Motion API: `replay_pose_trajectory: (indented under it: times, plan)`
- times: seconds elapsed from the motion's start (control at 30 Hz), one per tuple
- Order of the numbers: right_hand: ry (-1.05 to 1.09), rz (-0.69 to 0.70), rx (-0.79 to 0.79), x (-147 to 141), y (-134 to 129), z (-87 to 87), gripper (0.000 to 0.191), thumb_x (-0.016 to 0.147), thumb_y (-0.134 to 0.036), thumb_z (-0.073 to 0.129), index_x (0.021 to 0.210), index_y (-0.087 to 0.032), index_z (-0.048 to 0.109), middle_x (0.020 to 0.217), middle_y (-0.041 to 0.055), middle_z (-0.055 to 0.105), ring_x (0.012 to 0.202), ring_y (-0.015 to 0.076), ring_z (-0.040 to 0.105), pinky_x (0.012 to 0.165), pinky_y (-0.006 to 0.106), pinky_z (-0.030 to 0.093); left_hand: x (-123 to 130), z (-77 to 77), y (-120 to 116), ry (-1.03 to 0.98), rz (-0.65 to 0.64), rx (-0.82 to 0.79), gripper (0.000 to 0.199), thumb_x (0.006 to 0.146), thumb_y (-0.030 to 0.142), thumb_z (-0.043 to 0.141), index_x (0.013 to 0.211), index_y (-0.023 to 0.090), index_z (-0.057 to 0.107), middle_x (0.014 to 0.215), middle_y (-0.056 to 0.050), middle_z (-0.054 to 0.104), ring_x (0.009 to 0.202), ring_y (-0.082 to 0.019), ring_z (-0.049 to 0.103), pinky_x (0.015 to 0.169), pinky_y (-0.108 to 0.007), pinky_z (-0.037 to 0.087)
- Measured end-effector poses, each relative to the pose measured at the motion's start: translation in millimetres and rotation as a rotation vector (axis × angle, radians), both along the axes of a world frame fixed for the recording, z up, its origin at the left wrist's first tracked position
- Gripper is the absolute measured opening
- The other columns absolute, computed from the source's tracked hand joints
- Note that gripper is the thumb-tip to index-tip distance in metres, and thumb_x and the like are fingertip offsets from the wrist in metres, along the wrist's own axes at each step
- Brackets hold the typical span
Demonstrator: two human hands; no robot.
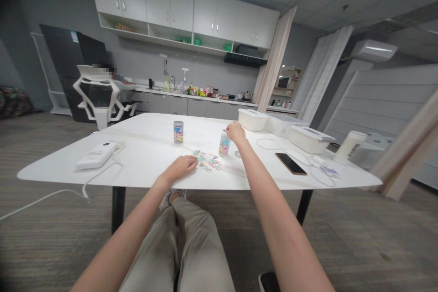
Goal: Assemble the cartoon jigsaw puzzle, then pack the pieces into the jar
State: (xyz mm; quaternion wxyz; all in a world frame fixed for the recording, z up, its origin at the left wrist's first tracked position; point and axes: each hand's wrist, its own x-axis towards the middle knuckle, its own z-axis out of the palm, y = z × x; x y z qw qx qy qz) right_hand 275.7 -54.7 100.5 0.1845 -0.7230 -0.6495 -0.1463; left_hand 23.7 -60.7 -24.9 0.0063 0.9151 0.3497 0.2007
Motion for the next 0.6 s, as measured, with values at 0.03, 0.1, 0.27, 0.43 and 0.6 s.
replay_pose_trajectory:
  times: [0.03, 0.1, 0.27, 0.43, 0.6]
  plan:
    - [-0.011, -0.008, -0.033, 0, 1, 2.2, 0.027, 0.090, -0.018, 0.052, 0.101, -0.016, 0.076, 0.113, 0.0156, 0.062, 0.104, 0.0223, 0.061, 0.086, 0.026, 0.045, 0, 0.4, 0, 0.002, -0.002, 0.002, 0.034, 0.095, 0.027, 0.037, 0.102, 0.018, 0.069, 0.121, -0.007, 0.068, 0.114, -0.020, 0.060, 0.100, -0.031, 0.041]
    - [-0.015, -0.014, -0.092, 0, 3, 4.4, 0.025, 0.088, -0.016, 0.054, 0.098, -0.016, 0.076, 0.113, 0.0145, 0.065, 0.103, 0.0222, 0.062, 0.083, 0.025, 0.046, 0, 0.7, -1, 0.002, -0.001, 0.006, 0.033, 0.095, 0.026, 0.038, 0.102, 0.018, 0.069, 0.120, -0.008, 0.068, 0.112, -0.020, 0.061, 0.098, -0.031, 0.042]
    - [0.002, -0.014, -0.141, -2, 3, 5.9, 0.027, 0.087, -0.013, 0.051, 0.096, -0.015, 0.077, 0.105, 0.0124, 0.071, 0.097, 0.0206, 0.065, 0.079, 0.024, 0.046, 0, -1.6, 0, -0.012, -0.006, 0.031, 0.028, 0.092, 0.023, 0.042, 0.100, 0.020, 0.068, 0.116, -0.008, 0.069, 0.109, -0.020, 0.063, 0.096, -0.031, 0.045]
    - [-0.031, 0.108, 0.071, -24, -12, -10.4, 0.033, 0.093, -0.020, 0.042, 0.106, -0.015, 0.072, 0.112, 0.0130, 0.066, 0.101, 0.0205, 0.062, 0.083, 0.026, 0.046, 0, -3.6, 2, -0.034, 0.020, 0.055, 0.025, 0.090, 0.021, 0.045, 0.097, 0.017, 0.069, 0.115, -0.012, 0.069, 0.108, -0.023, 0.063, 0.094, -0.033, 0.046]
    - [-0.034, 0.092, -0.310, -68, -24, -49.2, 0.036, 0.093, -0.025, 0.041, 0.111, -0.012, 0.069, 0.119, 0.0180, 0.066, 0.109, 0.0251, 0.063, 0.085, 0.031, 0.047, -1, -0.3, 1, -0.005, 0.056, 0.061, 0.024, 0.088, 0.017, 0.045, 0.090, 0.017, 0.069, 0.101, -0.011, 0.072, 0.097, -0.022, 0.066, 0.087, -0.031, 0.047]
